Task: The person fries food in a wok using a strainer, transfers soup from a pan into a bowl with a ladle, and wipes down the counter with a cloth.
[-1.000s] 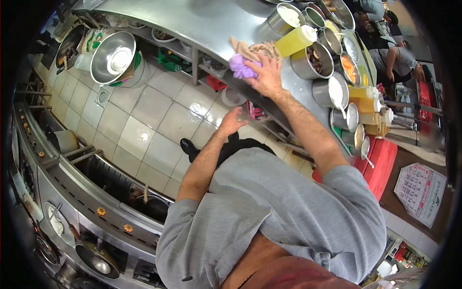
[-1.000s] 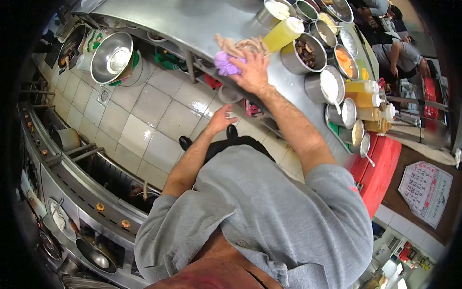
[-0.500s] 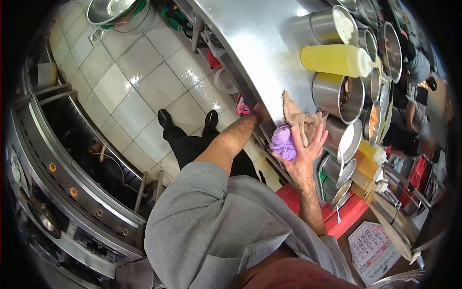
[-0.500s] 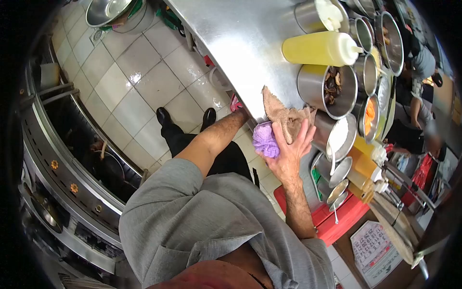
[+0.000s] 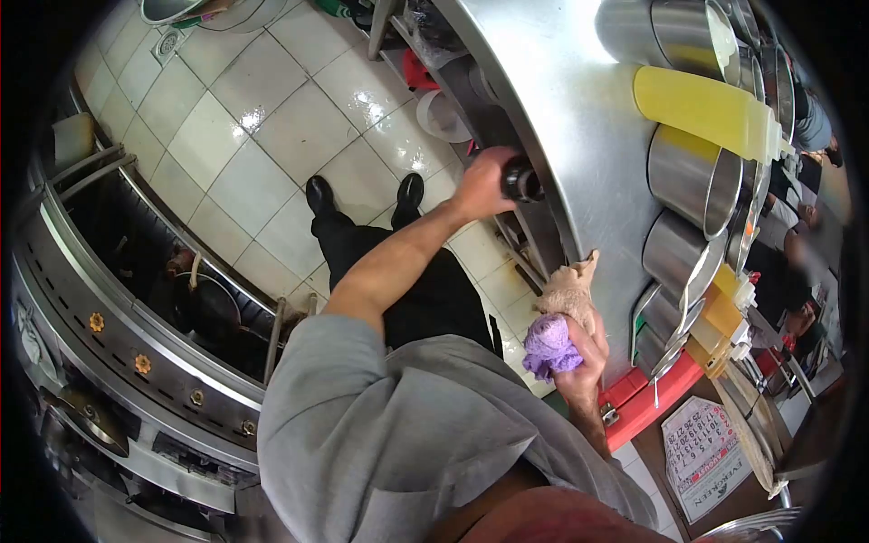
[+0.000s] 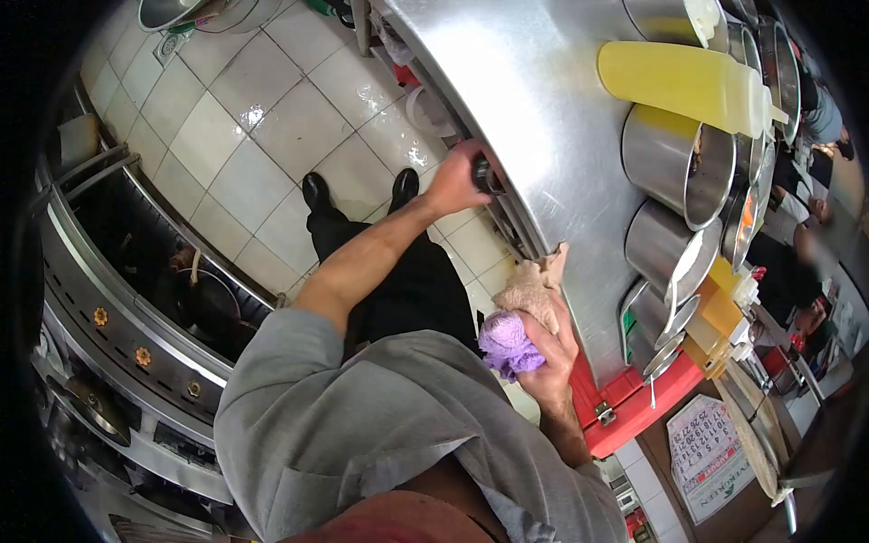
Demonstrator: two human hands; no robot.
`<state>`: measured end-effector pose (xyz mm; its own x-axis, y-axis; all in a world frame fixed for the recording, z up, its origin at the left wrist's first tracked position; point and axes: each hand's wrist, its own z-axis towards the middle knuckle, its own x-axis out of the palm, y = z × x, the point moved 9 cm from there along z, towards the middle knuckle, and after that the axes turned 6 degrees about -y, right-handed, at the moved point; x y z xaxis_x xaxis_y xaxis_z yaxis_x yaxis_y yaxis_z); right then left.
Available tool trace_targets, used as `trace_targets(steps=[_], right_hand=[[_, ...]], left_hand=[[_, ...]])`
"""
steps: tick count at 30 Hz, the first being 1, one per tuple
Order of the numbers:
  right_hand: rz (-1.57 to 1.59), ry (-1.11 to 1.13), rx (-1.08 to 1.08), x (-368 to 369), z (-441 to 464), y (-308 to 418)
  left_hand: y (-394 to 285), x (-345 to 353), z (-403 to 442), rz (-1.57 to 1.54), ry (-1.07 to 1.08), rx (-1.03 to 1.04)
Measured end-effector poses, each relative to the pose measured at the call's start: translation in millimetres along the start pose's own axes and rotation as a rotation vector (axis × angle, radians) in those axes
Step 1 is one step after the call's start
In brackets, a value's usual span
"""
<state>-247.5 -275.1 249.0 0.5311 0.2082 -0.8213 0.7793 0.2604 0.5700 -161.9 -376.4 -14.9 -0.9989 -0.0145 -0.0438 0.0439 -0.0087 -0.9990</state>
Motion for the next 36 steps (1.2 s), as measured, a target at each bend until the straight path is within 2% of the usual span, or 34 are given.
trace_targets(steps=[3,4,5,6,7,8,10,12,14,15,16,18,19,23,26,28,29,31,34,36], right_hand=[[0.314,-0.041,0.246,39.7,-6.7,-43.9],[0.246,0.026,0.367,61.6,-9.7,-75.9],[0.336,0.054,0.796,90.7,-27.2,-130.7],[0.492,-0.066,0.994,114.6,-31.7,-174.2],[0.538,-0.342,1.192,126.9,-31.3,-202.1],[0.654,-0.380,0.897,142.0,6.0,-217.2],[0.275,-0.395,1.087,210.4,-3.6,-358.9],[-0.173,-0.456,0.885,216.7,40.2,-346.9],[-0.506,-0.198,1.170,233.3,61.1,-301.7],[-0.427,-0.229,1.032,240.5,69.2,-288.6],[-0.423,-0.235,1.037,245.0,63.8,-281.3],[-0.538,-0.120,0.493,269.0,84.0,-236.9],[-0.554,-0.172,0.358,281.1,95.5,-223.1],[-0.341,-0.236,0.112,316.5,186.4,-150.4],[-0.443,-0.205,0.242,309.7,210.2,-125.7],[-0.346,-0.047,0.122,311.9,209.5,-123.0],[-0.372,-0.079,0.028,306.1,192.4,-134.4],[-0.168,-0.129,-0.006,278.0,158.6,-169.6],[-0.181,-0.180,0.227,243.7,117.6,-240.4],[-0.180,-0.200,0.295,243.4,138.8,-256.4]], left_hand=[[-20.3,-82.7,-45.9,0.072,-0.220,-0.004],[-16.5,-103.3,-59.7,0.080,-0.259,-0.043],[-11.4,-121.6,-74.6,0.073,-0.277,-0.085],[-6.8,-139.0,-87.9,0.068,-0.299,-0.123],[-8.4,-157.7,-99.7,0.064,-0.336,-0.162],[-11.0,-173.9,-112.0,0.059,-0.372,-0.202],[-17.0,-201.1,-132.8,0.069,-0.471,-0.130],[-22.2,-222.3,-150.2,0.170,-0.511,-0.135],[-18.2,-235.5,-166.1,0.200,-0.545,-0.179],[-22.5,-239.4,-168.9,0.213,-0.560,-0.170],[-20.2,-241.6,-174.8,0.236,-0.567,-0.169],[-17.2,-240.4,-181.1,0.180,-0.571,-0.214],[-19.1,-239.1,-182.3,0.180,-0.569,-0.210],[-27.7,-232.4,-173.5,0.206,-0.560,-0.183],[-26.4,-222.2,-172.4,0.158,-0.542,-0.203],[-32.2,-219.4,-167.1,0.197,-0.535,-0.146],[-35.2,-217.5,-163.5,0.182,-0.518,-0.157],[-39.2,-216.5,-160.7,0.152,-0.529,-0.138],[-43.1,-215.2,-159.8,0.106,-0.548,-0.136],[-42.2,-211.7,-160.7,0.109,-0.521,-0.169]])
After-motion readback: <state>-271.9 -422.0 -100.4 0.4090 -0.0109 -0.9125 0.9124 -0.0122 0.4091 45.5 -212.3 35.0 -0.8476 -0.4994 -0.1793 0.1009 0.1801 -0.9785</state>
